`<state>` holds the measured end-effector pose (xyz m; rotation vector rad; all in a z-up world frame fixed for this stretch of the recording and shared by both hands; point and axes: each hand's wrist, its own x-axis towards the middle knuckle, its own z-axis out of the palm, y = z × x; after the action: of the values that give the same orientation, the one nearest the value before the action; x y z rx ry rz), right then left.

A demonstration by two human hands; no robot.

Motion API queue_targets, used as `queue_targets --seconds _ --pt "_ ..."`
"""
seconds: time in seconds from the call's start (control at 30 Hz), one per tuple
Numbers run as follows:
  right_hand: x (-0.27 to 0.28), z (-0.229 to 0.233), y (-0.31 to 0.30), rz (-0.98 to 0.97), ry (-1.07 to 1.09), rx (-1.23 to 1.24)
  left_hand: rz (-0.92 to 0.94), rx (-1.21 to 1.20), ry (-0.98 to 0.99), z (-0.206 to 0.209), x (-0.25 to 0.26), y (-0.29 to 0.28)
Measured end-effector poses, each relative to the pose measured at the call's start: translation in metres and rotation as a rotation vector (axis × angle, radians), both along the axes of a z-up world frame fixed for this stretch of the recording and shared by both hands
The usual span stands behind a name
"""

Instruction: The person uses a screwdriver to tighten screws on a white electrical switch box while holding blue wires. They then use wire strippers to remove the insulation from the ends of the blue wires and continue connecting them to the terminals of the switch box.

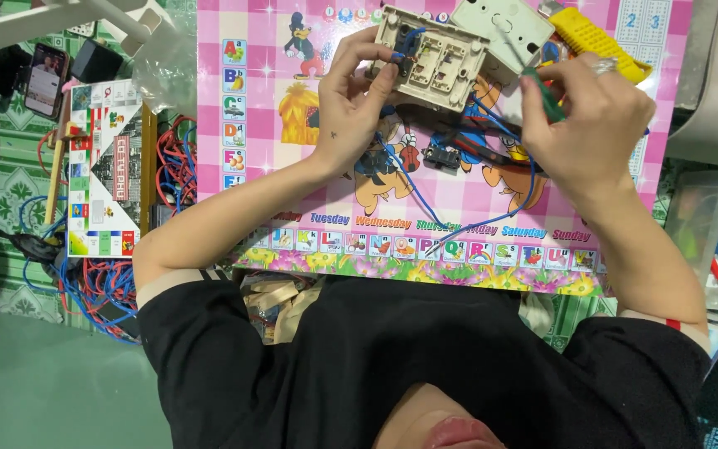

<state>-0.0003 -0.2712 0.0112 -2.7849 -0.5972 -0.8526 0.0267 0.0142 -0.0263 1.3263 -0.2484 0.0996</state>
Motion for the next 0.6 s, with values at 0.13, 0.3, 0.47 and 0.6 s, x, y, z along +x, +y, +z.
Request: queue_targets --seconds 0.13,0.3,0.47,0.6 --pt "0.001 -0.013 -0.002 -0.061 0.025 -0.089 0.016 0.041 0.006 0.0 0.001 0.0" --pt "0.0 -0.014 0.0 -0.152 0.13 -0.266 0.001 0.017 -0.023 0.006 0.0 0.0" --pt "0.001 -0.01 0.001 -0.128 0.201 -0.276 0.022 0.048 -0.12 -0.007 0.002 0.003" --pt "-0.001 -0.003 0.005 -0.114 0.195 -0.214 0.002 0.125 -0.123 -0.001 0.002 0.005"
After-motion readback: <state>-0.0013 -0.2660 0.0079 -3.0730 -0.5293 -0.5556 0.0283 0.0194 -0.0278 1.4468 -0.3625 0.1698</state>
